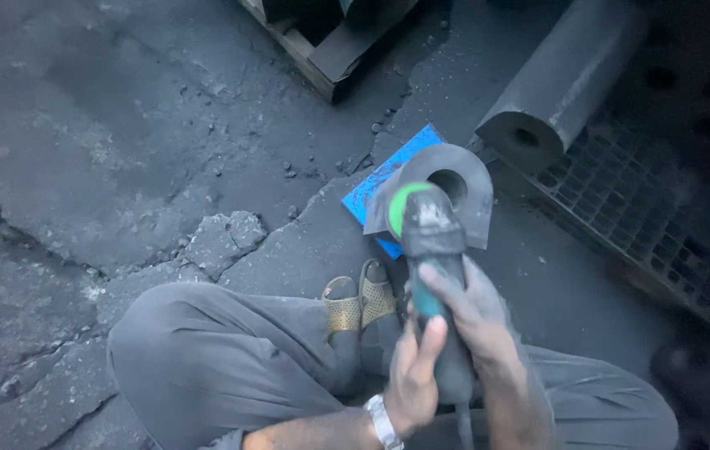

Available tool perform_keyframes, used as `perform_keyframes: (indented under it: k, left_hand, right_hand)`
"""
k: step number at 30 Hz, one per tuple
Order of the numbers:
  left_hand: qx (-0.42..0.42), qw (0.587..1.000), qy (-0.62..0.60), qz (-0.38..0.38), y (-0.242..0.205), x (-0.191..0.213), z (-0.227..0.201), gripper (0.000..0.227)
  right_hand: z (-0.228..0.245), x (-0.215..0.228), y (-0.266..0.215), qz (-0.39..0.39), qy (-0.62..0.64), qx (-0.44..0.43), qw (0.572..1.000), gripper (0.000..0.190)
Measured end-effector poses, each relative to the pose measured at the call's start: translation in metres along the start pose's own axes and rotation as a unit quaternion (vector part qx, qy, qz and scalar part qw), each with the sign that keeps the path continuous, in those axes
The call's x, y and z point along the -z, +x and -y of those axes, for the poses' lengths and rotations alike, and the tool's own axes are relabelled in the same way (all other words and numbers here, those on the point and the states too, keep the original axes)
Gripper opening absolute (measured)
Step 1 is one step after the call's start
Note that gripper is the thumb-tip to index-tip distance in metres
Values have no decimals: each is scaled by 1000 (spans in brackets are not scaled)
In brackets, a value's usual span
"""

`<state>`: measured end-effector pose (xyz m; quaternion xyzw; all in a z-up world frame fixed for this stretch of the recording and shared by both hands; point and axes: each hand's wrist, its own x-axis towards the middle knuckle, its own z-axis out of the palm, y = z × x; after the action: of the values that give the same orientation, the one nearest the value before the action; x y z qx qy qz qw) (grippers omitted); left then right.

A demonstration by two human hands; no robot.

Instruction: Using a handheld power grinder to smooth the edges of semi-circular plastic industrial components.

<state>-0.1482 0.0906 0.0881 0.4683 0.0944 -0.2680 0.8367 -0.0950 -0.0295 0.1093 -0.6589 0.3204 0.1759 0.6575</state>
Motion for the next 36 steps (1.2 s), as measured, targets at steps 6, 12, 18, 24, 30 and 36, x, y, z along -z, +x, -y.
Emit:
perform_keyframes:
  k: [6, 12, 18, 24, 30, 36]
  left_hand:
    - [37, 993, 102, 47, 10, 3, -9, 67]
    - [-15, 999, 24, 22, 0, 2, 4, 66]
    - [38, 998, -15, 38, 11, -2, -8, 62]
    - [74, 979, 154, 110, 7, -8, -3, 65]
    - [25, 998, 46, 21, -3, -9, 7, 68]
    - [96, 967, 216, 94, 8, -18, 4, 66]
  right_hand:
    - [-10, 13, -3, -77, 41, 42, 995, 39]
    - [-8, 7, -6, -32, 6, 8, 999, 38]
    - [4, 3, -5, -67, 69, 5, 995, 37]
    - [-35, 36, -25, -172, 133, 12, 976, 36]
    - [-9, 19, -10, -64, 15, -26, 997, 36]
    - [-29, 47, -25, -153, 131, 2, 980, 37]
